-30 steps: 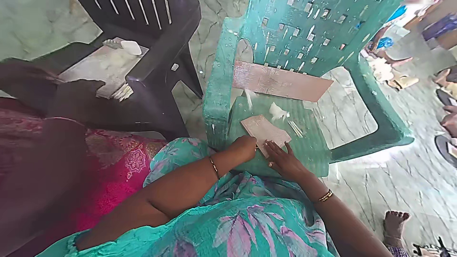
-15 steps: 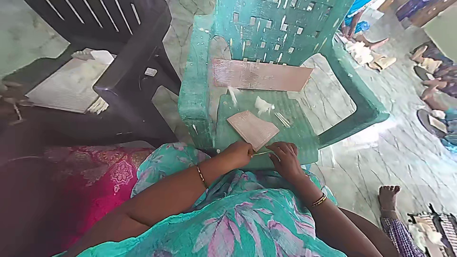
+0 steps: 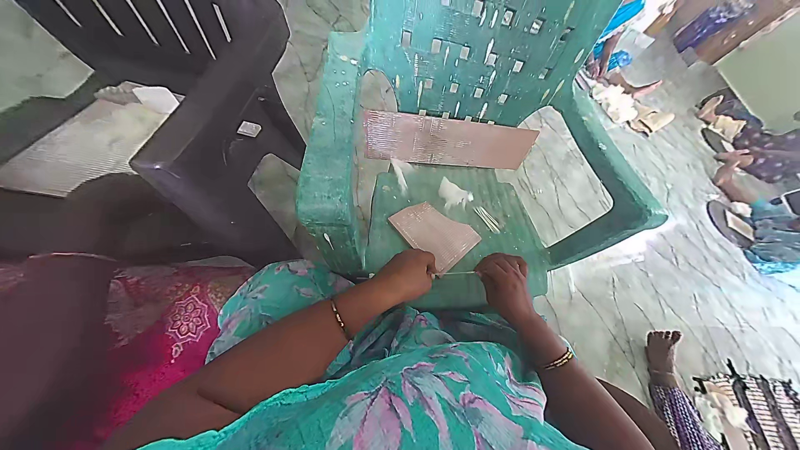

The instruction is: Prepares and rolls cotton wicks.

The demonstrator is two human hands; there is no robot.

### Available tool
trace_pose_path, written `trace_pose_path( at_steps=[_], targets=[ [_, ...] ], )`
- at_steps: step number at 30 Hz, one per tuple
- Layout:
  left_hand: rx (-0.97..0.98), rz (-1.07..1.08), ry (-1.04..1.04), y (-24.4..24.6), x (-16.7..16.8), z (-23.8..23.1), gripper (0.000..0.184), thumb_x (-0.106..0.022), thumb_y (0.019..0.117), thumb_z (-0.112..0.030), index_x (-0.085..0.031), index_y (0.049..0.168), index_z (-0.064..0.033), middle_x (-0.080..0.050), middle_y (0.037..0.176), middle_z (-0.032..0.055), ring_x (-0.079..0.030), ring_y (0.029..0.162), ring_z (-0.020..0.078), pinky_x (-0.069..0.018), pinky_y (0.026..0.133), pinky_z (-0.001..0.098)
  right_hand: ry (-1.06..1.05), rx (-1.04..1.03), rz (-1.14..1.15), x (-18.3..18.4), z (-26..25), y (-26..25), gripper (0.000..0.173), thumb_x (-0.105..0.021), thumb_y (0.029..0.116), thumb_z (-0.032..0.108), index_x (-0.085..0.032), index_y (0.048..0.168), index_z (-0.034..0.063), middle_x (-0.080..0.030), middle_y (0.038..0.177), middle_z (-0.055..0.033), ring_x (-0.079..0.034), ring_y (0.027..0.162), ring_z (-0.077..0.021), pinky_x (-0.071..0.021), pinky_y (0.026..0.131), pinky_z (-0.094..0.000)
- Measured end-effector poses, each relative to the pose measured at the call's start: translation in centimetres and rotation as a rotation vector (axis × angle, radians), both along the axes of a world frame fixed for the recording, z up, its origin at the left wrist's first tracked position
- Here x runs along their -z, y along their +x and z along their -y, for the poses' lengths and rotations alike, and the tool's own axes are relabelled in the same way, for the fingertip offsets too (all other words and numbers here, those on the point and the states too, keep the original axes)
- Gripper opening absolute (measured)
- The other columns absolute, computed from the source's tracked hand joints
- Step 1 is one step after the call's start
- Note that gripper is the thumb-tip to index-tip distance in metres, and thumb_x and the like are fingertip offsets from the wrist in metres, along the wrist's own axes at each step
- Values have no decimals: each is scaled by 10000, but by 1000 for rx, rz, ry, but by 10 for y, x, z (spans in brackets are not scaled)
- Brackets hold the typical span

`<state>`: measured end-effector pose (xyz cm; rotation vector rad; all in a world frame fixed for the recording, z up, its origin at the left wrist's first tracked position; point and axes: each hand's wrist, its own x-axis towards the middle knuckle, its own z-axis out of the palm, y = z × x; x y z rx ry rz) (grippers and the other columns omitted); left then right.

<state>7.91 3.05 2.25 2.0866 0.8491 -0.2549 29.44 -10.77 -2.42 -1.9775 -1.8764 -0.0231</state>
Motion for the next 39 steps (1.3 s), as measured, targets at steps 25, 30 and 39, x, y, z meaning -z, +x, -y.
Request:
trace_pose_path(
  at_steps=[25,30,39],
  targets=[
    [-43,121,-73,-8,-7,-25,298,-488,1079,-184,-650,1254,-5,-665,1233,175,-635,1165,295,-478,1039,483,-189,506,-327,-40,-136,76,291,-579,1048,253,-725,1146,21,-710,1120,-221,-650,1111,-406,-460,981,-638],
    [-61,110,-87,-7,-8,-28,286,-495,1076,-172,-650,1246,-2,-667,1222,184,-639,1155,309,-480,1026,505,-232,402,-291,-34,-156,49,467,-753,932,384,-682,1214,18,-703,1144,-200,-622,1137,-418,-428,995,-664],
    [-65,97,-91,-6,-5,-34,287,-508,1071,-169,-649,1251,4,-664,1226,190,-631,1170,313,-473,1032,504,-191,446,-328,-32,-158,31,243,-623,1019,183,-683,1176,8,-722,1024,-201,-678,1002,-391,-492,914,-613]
  ],
)
